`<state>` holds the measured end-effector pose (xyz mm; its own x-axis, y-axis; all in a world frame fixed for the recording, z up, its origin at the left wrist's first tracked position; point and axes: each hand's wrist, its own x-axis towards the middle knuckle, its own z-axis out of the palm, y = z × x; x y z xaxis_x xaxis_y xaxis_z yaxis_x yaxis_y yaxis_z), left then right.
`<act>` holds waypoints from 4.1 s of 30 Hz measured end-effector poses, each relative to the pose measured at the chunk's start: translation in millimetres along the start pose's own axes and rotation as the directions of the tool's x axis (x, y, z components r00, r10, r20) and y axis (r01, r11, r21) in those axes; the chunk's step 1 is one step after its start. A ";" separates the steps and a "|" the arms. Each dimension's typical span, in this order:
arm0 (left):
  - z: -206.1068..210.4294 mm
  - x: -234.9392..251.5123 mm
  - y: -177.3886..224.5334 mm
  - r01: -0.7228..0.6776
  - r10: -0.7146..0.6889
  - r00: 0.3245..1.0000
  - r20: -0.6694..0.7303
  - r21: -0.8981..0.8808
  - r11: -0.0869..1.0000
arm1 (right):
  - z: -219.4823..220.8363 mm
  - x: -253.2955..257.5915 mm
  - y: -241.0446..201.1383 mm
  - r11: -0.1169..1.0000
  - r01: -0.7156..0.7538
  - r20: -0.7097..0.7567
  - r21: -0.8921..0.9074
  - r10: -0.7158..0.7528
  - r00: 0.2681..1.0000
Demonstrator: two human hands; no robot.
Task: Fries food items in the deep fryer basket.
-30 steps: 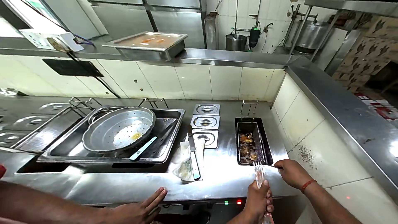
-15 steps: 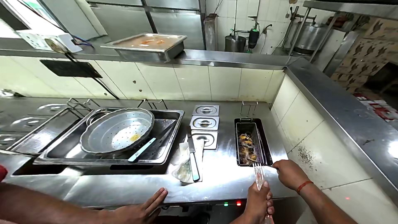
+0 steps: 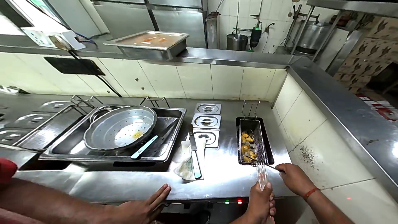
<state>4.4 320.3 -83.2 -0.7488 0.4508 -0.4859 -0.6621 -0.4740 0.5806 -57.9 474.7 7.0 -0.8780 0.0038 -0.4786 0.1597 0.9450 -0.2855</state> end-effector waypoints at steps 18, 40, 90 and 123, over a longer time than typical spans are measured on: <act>-1.7 -2.1 3.9 -0.007 0.006 0.999 -0.032 -0.008 1.000 | 8.3 7.7 22.0 0.982 0.016 -0.006 0.187 -0.015 1.000; 0.3 -1.6 3.2 -0.018 0.017 0.999 -0.038 -0.030 0.999 | 27.6 10.7 40.2 0.871 -0.054 0.014 0.489 0.053 0.998; 1.5 -3.4 3.8 -0.014 0.013 1.000 -0.018 -0.019 1.000 | 8.3 2.4 -22.8 0.999 -0.024 0.034 0.023 0.023 0.999; -1.7 3.2 5.5 0.006 -0.008 0.999 -0.043 -0.034 0.999 | 2.0 1.9 -26.1 0.998 0.019 0.011 -0.059 -0.018 1.000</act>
<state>-1.8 317.9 -82.7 -0.7444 0.4216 -0.5179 -0.6674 -0.4962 0.5553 -62.9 449.4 11.8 -0.8757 -0.0168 -0.4825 0.1165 0.9625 -0.2450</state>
